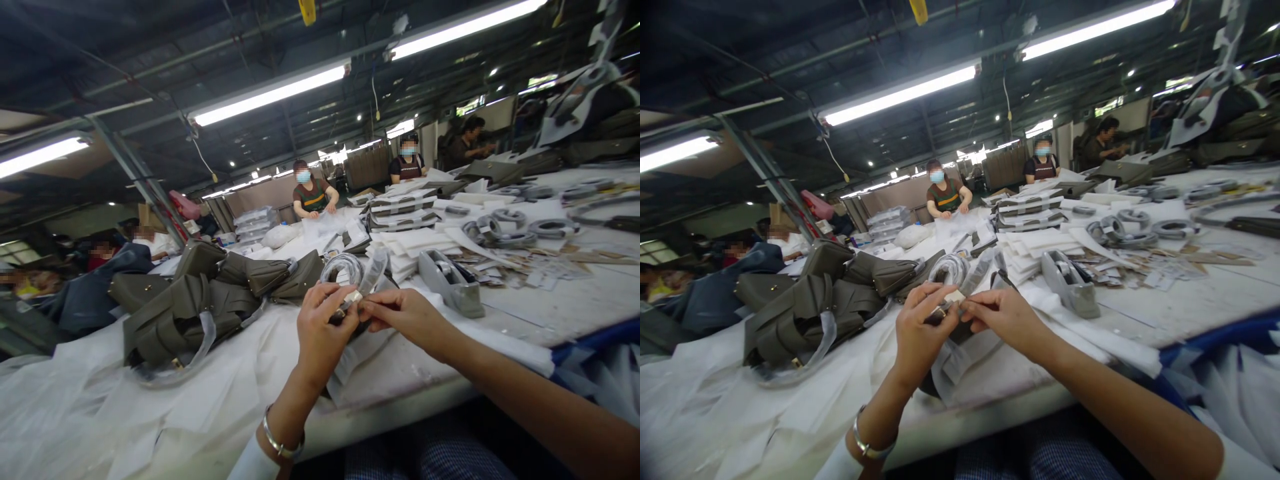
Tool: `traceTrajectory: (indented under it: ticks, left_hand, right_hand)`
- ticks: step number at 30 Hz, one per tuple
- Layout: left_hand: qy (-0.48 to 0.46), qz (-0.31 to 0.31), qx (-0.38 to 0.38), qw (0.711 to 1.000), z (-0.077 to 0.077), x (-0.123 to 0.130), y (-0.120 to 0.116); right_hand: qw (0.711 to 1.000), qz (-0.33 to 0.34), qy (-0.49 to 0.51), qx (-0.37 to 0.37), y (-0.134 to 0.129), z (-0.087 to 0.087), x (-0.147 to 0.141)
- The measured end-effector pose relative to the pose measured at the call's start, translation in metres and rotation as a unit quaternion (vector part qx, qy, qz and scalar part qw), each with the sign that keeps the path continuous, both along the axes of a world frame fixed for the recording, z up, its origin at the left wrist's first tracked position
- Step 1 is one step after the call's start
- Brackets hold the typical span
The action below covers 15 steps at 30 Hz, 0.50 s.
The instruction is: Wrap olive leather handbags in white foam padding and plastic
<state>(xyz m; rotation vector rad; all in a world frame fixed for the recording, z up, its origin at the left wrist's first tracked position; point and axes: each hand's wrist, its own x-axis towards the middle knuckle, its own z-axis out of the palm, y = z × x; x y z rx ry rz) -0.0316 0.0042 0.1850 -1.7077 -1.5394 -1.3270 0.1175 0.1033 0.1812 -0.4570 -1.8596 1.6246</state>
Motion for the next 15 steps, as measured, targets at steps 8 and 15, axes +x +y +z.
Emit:
traceTrajectory:
  ticks: [8,15]
  left_hand:
    - [-0.043,0.011,-0.035,0.998,0.0025,0.0052,-0.0013]
    - [-0.134,-0.019,-0.070,0.988,0.0062,0.0096,-0.0048]
  right_hand:
    - [0.992,0.031,0.046,-0.112,-0.0014,-0.0085,0.0013]
    - [0.993,0.022,0.084,-0.079,-0.0031,-0.0073,-0.0059]
